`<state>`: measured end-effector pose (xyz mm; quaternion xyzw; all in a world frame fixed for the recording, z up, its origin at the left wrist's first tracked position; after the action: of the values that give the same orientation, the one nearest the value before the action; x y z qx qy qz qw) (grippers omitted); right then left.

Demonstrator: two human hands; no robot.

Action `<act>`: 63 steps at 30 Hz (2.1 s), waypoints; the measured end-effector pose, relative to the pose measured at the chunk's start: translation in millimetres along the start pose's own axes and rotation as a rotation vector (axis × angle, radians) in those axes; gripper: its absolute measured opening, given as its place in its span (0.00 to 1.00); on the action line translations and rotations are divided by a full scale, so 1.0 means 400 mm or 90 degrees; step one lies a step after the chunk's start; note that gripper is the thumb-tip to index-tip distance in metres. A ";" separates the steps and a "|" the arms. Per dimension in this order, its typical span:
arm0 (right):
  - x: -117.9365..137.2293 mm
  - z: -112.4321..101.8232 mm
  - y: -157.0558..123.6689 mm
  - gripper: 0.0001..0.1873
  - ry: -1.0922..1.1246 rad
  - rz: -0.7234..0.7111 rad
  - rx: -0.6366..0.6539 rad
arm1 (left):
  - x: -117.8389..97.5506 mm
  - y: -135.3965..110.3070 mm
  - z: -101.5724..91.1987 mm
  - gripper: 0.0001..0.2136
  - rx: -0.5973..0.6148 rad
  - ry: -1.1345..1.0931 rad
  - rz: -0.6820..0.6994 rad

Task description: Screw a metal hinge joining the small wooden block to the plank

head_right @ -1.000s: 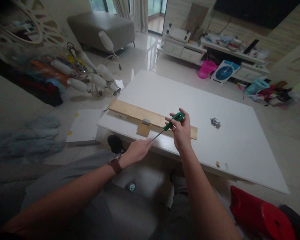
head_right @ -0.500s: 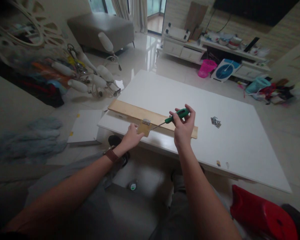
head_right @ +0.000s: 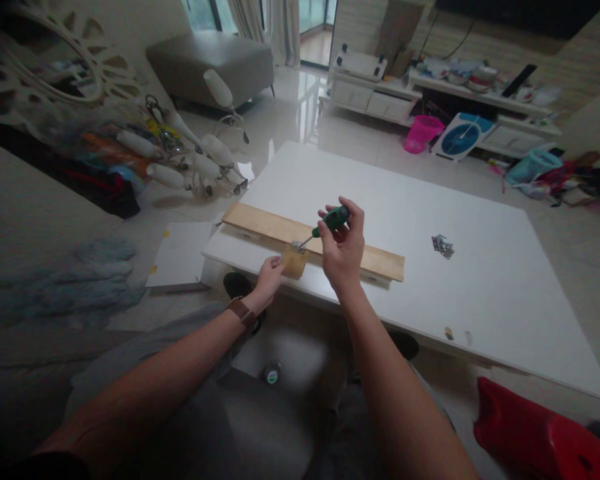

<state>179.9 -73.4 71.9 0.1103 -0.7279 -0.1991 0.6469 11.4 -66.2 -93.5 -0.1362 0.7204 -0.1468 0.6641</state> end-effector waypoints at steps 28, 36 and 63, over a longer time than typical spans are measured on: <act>-0.037 0.076 0.016 0.26 -0.022 -0.049 0.113 | -0.013 -0.026 0.015 0.04 0.009 -0.137 0.049; -0.051 0.078 0.033 0.26 -0.024 -0.065 0.133 | -0.010 -0.026 0.029 0.10 0.021 -0.265 -0.045; -0.050 0.080 0.041 0.27 -0.156 -0.086 0.101 | -0.052 -0.013 0.073 0.04 -0.029 -0.311 -0.086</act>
<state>152.6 -45.6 58.4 0.1844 -0.8059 -0.1957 0.5274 42.2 -63.7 -74.4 -0.2303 0.5308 -0.1373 0.8040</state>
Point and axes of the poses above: each hand's wrist, its own y-axis towards the middle knuckle, its own z-axis out of the palm, x = y × z, the point moved 3 cm from there along y, towards the middle knuckle, and after that the axes turned 11 degrees about x, right-handed, at the moved point
